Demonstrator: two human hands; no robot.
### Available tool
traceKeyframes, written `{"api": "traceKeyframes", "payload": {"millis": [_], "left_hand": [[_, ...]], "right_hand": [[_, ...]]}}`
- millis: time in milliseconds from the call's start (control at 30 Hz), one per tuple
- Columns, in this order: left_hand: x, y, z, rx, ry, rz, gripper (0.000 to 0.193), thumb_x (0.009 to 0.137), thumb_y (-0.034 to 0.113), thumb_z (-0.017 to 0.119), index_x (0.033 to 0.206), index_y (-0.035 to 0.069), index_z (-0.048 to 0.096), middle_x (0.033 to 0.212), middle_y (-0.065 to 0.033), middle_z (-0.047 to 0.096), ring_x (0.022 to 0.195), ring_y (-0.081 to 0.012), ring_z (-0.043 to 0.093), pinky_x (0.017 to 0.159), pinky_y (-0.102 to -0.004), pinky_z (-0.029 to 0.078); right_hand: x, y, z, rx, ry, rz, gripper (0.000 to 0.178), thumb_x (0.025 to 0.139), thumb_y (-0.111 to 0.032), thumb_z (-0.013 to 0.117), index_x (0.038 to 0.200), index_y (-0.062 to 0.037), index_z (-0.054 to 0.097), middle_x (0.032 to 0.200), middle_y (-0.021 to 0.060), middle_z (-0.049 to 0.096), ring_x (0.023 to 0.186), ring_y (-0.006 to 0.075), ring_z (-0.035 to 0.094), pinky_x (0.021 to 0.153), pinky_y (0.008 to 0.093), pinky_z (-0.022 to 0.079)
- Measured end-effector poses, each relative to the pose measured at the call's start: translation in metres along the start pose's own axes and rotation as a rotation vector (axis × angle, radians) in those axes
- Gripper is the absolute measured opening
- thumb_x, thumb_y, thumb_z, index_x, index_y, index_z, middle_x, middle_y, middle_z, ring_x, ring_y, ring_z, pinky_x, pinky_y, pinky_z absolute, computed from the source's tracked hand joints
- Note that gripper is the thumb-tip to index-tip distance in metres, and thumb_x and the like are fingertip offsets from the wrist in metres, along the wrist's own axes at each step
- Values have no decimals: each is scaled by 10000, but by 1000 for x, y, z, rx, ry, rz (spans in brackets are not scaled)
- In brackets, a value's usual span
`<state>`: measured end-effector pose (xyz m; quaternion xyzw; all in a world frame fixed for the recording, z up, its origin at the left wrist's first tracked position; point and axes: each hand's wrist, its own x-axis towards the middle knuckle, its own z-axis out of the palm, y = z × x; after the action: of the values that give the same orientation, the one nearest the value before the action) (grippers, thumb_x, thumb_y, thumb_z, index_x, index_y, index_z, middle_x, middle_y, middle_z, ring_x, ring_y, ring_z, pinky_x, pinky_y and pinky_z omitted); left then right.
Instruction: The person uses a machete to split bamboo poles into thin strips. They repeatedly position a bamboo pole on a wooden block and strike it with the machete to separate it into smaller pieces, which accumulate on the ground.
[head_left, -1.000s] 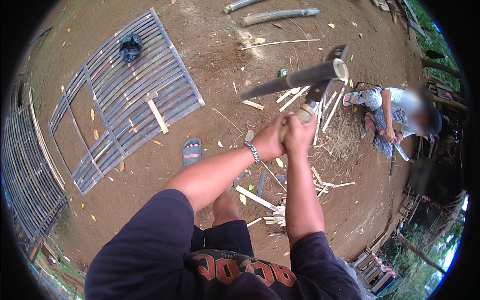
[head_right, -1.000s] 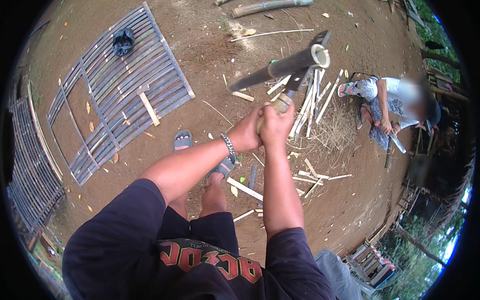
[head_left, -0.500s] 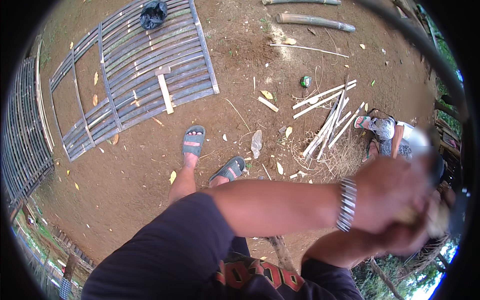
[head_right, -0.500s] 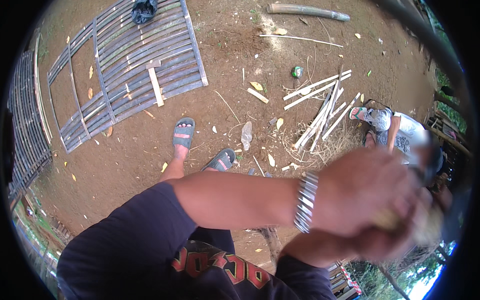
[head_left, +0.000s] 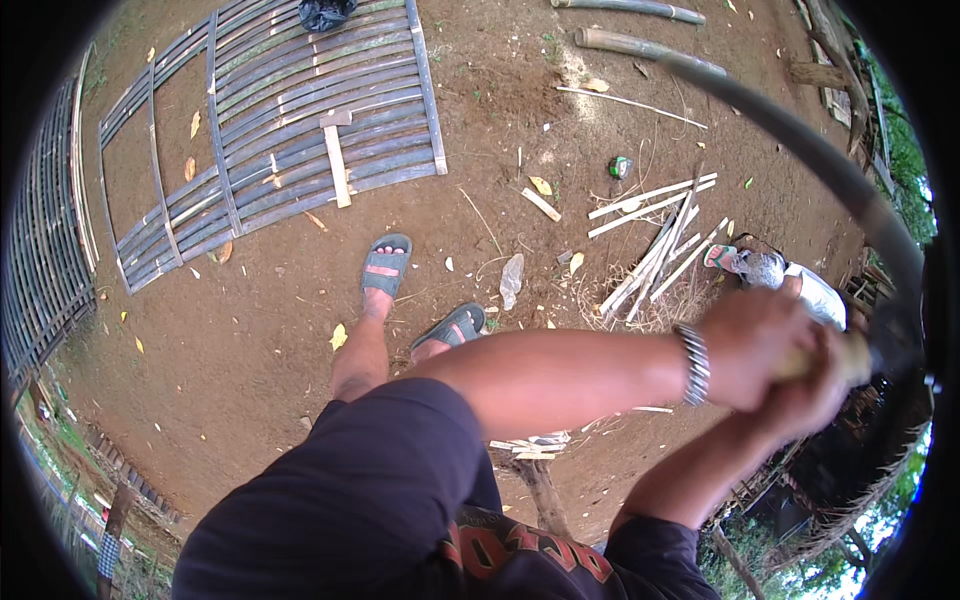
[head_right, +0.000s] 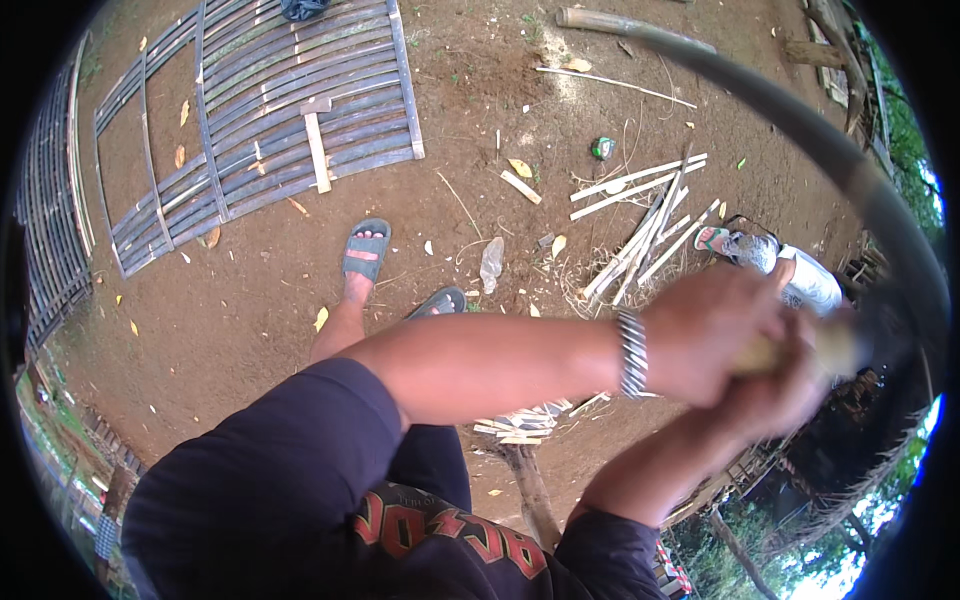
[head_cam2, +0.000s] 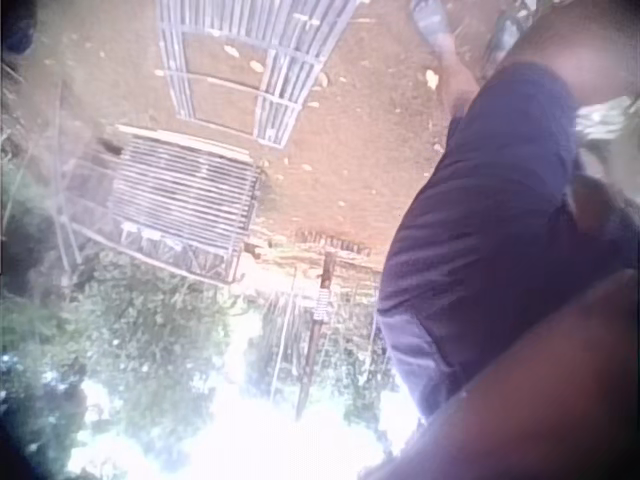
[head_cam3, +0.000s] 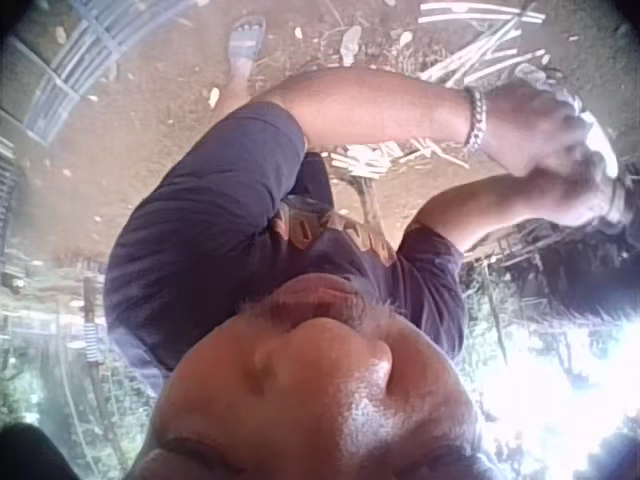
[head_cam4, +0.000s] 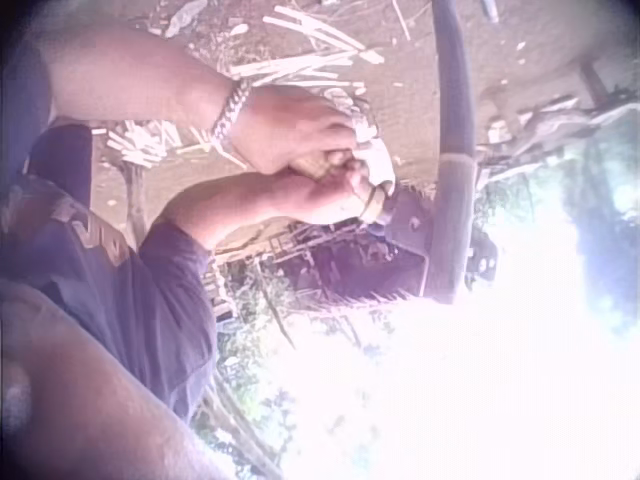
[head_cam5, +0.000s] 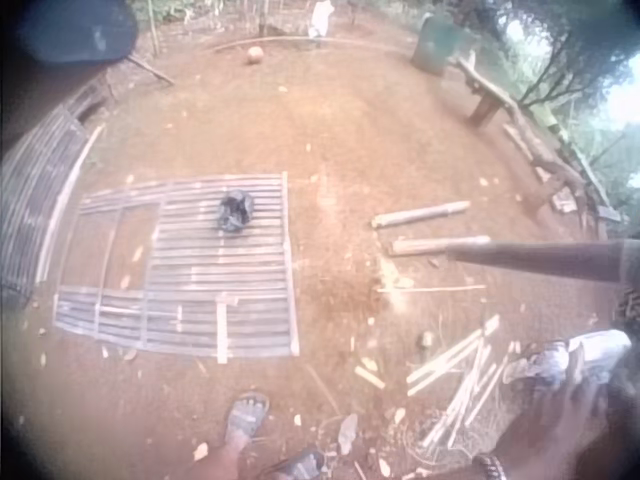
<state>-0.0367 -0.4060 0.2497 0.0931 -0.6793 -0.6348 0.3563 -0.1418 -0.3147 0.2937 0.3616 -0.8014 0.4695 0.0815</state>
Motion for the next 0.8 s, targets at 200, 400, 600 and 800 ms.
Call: {"api": "traceKeyframes", "payload": {"millis": [200, 400, 600, 800], "left_hand": [[40, 80, 26, -61, -9, 242, 395, 849, 301, 637, 1055, -35, 635, 1011, -184, 627, 957, -275, 616, 745, -354, 506], [-173, -173, -23, -52, -205, -738, 615, 783, 316, 741, 1278, 6, 548, 1173, -247, 648, 1101, -347, 637, 937, -410, 503], [-148, -200, -45, -36, -181, -908, 493, 765, 204, 816, 1174, 21, 608, 1075, -158, 718, 968, -286, 717, 866, -392, 562], [-164, -203, -43, -42, -142, -846, 621, 696, 240, 846, 1203, 9, 573, 1111, -208, 692, 1064, -364, 677, 935, -417, 527]], "right_hand": [[-20, -47, -43, 164, 30, 56, 343, 777, -143, 667, 1051, 62, 639, 1033, 171, 658, 921, 224, 644, 844, 351, 535], [-201, 76, 159, 189, -63, 825, 473, 705, -94, 646, 1131, 103, 590, 929, 179, 675, 824, 248, 665, 793, 358, 554], [-163, 123, 182, 358, -350, 882, 359, 830, -23, 653, 1166, 14, 533, 890, 87, 603, 702, 162, 596, 634, 309, 500], [-160, 98, 184, 616, -252, 1091, 269, 880, -9, 678, 1100, -16, 523, 831, 86, 603, 651, 182, 605, 614, 321, 543]]}}
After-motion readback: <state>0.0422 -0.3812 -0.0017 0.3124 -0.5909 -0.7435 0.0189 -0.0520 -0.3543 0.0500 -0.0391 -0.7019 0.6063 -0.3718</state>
